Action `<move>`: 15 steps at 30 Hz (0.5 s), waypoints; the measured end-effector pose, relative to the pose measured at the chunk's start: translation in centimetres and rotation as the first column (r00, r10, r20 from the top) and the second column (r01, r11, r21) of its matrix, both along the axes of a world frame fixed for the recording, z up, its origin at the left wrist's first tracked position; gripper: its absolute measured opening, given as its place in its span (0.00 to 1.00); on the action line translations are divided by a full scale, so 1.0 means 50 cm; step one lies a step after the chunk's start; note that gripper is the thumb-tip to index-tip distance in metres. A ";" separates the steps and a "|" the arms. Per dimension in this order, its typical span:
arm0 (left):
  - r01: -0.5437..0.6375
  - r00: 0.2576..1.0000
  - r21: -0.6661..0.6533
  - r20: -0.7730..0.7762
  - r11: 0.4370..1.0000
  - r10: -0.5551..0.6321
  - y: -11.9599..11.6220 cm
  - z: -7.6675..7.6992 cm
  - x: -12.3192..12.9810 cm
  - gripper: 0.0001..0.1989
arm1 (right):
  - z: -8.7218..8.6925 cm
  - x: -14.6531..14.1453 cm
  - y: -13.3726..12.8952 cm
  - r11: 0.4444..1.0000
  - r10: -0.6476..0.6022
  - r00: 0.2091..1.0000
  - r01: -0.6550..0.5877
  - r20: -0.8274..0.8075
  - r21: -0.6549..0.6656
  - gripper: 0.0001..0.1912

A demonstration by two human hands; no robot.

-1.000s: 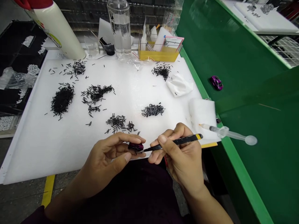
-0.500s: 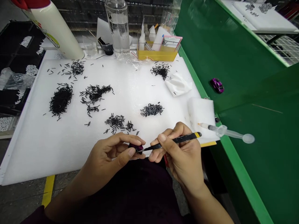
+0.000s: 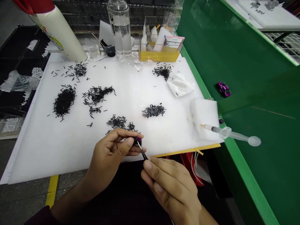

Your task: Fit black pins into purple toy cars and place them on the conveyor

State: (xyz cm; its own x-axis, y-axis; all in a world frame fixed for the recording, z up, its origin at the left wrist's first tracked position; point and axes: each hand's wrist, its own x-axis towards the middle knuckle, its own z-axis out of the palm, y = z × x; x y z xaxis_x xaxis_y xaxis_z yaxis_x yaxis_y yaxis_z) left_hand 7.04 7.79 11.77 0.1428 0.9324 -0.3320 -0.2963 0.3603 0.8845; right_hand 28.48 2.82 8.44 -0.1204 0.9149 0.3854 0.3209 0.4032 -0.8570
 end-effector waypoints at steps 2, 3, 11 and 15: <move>-0.001 1.000 0.006 -0.002 1.000 0.001 -0.002 -0.001 0.001 0.13 | -0.004 -0.001 0.006 0.988 0.023 0.994 -0.039 0.110 0.150 0.30; -0.002 1.000 0.009 -0.004 1.000 0.002 -0.003 -0.001 0.001 0.13 | -0.007 -0.001 0.009 0.976 0.020 0.985 -0.057 0.170 0.210 0.30; -0.021 1.000 0.006 -0.018 1.000 0.021 -0.004 -0.004 0.004 0.14 | -0.007 -0.013 0.003 0.959 -0.029 0.969 -0.042 0.245 0.279 0.30; -0.034 0.999 -0.004 -0.030 0.999 0.034 -0.004 -0.004 0.007 0.15 | 0.027 -0.045 0.015 0.956 -0.083 0.970 0.012 0.230 0.293 0.28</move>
State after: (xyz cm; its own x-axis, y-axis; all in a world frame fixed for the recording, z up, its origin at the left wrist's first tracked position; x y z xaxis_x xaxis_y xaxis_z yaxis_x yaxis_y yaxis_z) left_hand 7.38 7.60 11.58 0.1014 0.9349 -0.3400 -0.2819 0.3548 0.8914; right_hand 26.23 3.59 9.78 -0.2000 0.7761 0.5981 0.5255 0.6001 -0.6030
